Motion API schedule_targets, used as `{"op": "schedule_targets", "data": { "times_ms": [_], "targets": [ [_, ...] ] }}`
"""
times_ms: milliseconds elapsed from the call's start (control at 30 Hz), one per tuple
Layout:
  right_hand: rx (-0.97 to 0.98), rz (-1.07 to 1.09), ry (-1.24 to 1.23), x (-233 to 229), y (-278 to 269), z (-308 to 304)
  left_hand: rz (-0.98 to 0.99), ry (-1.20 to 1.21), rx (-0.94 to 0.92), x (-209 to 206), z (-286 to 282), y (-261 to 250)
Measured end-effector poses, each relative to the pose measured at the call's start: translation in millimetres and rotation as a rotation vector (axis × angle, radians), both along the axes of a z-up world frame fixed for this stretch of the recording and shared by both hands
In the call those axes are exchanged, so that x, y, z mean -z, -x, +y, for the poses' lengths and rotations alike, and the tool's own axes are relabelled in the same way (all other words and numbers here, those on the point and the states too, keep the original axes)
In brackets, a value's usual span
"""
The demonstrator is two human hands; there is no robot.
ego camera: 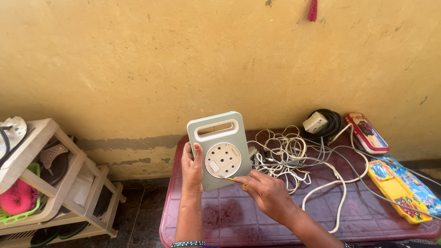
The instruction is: The person uses a screwdriver to tighten screws on the casing of a power strip and untangles a pile of electrical cords on a table.
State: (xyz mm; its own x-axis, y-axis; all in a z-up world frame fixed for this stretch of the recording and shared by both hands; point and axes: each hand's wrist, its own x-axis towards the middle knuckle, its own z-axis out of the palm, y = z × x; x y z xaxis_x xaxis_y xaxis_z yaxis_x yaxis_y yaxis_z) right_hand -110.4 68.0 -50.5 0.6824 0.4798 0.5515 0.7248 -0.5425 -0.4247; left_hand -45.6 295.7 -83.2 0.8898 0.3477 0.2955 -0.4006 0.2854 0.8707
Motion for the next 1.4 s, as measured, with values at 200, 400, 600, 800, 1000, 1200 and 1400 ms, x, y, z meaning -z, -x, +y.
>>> {"op": "schedule_targets", "data": {
  "times_ms": [200, 400, 600, 800, 1000, 1200, 1400],
  "targets": [
    [-0.054, -0.067, -0.018, 9.8, -11.0, 2.5, 0.019, 0.026, -0.022, 1.8, -1.4, -3.9],
    [-0.085, -0.079, -0.047, 8.6, -19.3, 11.3, -0.006, 0.066, -0.019, 10.0, -5.0, -13.1],
    [-0.011, -0.024, -0.278, 7.1, -10.7, 32.4, -0.051, 0.091, -0.096, 12.2, -16.8, -18.1],
    [0.063, 0.258, -0.492, 16.0, -10.2, 45.1, 0.012, -0.112, -0.261, 13.0, -28.6, -19.5],
    [0.009, 0.676, -0.735, 43.2, -30.8, 47.5, -0.002, 0.066, -0.197, 19.4, -29.6, -24.4],
    [-0.086, 0.749, -0.768, 39.1, -38.5, 22.4, -0.03, 0.075, -0.241, 14.6, -12.2, -21.1],
    [0.022, 0.579, -0.7, 28.6, -24.1, 5.7, 0.018, 0.126, -0.29, 12.2, -12.3, -18.6]
  ]
}}
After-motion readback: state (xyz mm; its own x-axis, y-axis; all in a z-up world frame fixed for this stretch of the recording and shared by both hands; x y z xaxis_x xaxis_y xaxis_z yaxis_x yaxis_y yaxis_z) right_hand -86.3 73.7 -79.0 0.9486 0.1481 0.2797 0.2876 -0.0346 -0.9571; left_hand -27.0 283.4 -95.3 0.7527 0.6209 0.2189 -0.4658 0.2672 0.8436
